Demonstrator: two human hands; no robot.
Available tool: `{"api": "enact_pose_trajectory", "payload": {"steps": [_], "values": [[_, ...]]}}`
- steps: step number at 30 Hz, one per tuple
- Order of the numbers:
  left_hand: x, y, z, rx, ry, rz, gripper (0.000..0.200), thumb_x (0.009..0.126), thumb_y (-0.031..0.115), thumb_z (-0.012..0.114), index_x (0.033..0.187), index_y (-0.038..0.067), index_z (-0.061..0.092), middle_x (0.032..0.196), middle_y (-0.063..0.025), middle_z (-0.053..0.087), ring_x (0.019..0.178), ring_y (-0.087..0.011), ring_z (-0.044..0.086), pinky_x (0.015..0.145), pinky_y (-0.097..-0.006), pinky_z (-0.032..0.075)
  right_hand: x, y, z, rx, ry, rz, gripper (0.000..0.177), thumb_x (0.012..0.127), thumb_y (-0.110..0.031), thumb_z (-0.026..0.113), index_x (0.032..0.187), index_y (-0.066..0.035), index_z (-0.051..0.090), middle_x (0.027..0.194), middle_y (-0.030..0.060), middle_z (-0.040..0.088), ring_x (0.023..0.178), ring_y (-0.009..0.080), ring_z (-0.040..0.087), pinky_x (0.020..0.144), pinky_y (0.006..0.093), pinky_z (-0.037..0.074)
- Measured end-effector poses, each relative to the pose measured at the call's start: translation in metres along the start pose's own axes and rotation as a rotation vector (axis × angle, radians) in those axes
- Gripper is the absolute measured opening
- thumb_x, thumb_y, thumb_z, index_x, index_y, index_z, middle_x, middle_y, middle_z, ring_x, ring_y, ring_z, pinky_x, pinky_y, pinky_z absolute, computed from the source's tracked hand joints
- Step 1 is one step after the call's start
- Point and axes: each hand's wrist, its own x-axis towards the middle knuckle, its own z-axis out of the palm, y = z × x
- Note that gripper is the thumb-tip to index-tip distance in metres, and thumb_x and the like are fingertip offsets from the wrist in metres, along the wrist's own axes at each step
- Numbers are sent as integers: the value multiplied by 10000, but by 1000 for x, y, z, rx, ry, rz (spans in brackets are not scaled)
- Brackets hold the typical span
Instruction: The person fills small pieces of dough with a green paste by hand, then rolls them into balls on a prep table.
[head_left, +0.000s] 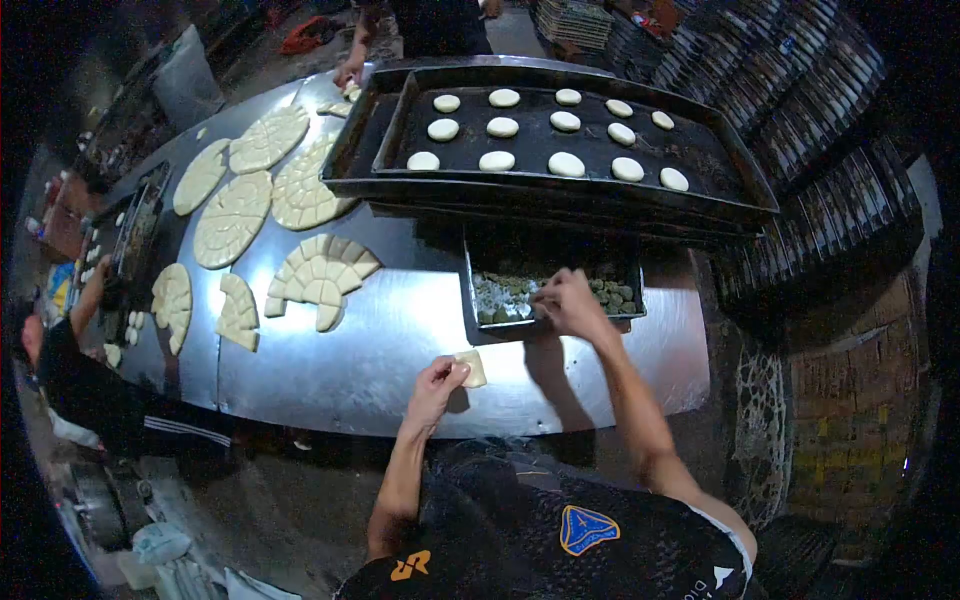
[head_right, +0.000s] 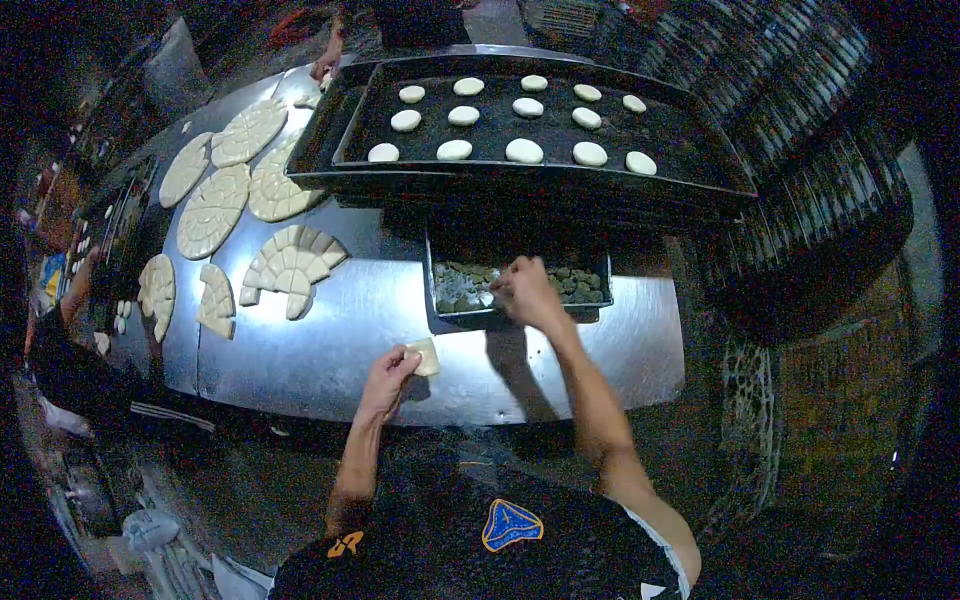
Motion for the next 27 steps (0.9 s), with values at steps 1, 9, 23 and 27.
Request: {"api": "enact_pose_trajectory", "payload": {"steps": [1, 9, 23, 27], "values": [[-3, 8, 4, -5, 6, 3, 295, 897, 239, 663, 1047, -12, 626, 904, -17, 620, 804, -73, 550, 731, -217, 451, 8, 4, -13, -53, -126, 80, 298, 775, -153, 711, 1072, -139, 696, 1063, 130, 527, 1064, 358, 443, 922, 416, 446], [2, 22, 9, -228, 91, 26, 299, 910, 204, 645, 1064, -46, 588, 990, -78, 633, 880, -116, 609, 795, -240, 495, 52, 51, 6, -145, -466, -258, 341, 711, -260, 774, 1031, -152, 727, 1081, 121, 496, 1039, 315, 416, 910, 409, 421], [63, 46, 47, -238, 104, -22, 410, 925, 268, 621, 1118, -88, 558, 1029, -133, 630, 957, -168, 622, 849, -288, 519, 7, -53, 30, 320, 195, -198, 435, 801, -190, 732, 1204, -74, 617, 1123, 118, 550, 1006, 261, 488, 828, 356, 442], [63, 60, 38, -366, 31, -125, 374, 936, 238, 605, 1118, -83, 541, 1080, -147, 613, 975, -180, 621, 868, -290, 517, 3, -42, 12, 637, -132, -61, 630, 793, -194, 751, 1323, 18, 486, 1209, 191, 534, 1113, 285, 523, 934, 382, 443]]}}
